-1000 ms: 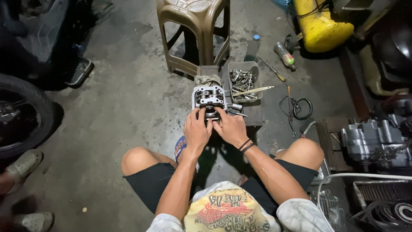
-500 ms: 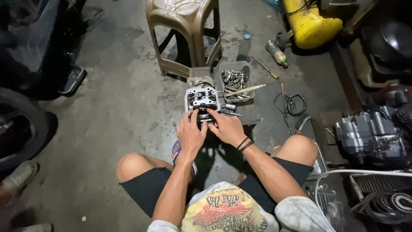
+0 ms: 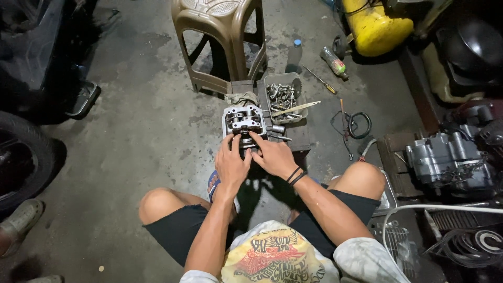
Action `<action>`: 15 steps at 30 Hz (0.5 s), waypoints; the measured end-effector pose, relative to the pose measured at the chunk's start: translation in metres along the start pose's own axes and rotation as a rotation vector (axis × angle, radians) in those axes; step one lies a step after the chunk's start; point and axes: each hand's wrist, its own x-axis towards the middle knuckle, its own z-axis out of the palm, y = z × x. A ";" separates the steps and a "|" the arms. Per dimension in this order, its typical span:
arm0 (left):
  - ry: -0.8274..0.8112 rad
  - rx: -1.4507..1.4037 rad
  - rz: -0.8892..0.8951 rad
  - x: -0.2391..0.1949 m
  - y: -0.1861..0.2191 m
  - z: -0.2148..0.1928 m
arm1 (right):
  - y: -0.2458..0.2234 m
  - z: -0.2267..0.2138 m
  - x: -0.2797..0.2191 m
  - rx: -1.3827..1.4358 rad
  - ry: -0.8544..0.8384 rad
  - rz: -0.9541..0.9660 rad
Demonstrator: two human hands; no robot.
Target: Inspecting and assembling small components into a motorcycle engine cylinder head.
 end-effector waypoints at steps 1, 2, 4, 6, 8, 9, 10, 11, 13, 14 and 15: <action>0.000 0.001 0.000 0.000 0.001 0.001 | 0.001 -0.001 0.001 0.000 0.000 0.000; -0.011 -0.029 -0.027 -0.002 0.003 0.002 | 0.001 -0.002 0.001 0.007 -0.005 0.003; -0.020 -0.060 -0.053 -0.004 0.005 0.003 | 0.000 -0.005 0.001 0.012 -0.009 0.006; -0.006 -0.074 -0.075 -0.006 0.006 0.005 | -0.001 -0.009 0.001 0.024 -0.001 0.003; 0.014 -0.041 -0.057 -0.009 0.002 0.008 | -0.002 -0.011 0.000 0.027 -0.001 0.000; 0.035 -0.009 -0.041 -0.010 0.001 0.010 | -0.002 -0.013 0.000 0.028 -0.001 -0.003; 0.035 -0.008 -0.039 -0.010 0.003 0.008 | -0.001 -0.012 0.000 0.029 0.000 -0.003; 0.029 -0.023 -0.036 -0.009 0.004 0.006 | -0.001 -0.011 0.000 0.022 -0.002 0.003; 0.021 -0.037 -0.029 -0.001 0.023 -0.021 | 0.005 -0.006 0.001 0.015 -0.001 0.013; -0.029 -0.344 0.044 0.006 0.039 -0.045 | 0.009 0.000 0.001 0.003 -0.008 0.000; -0.080 -0.650 0.117 0.013 0.055 -0.069 | 0.014 0.006 0.002 -0.010 -0.015 -0.013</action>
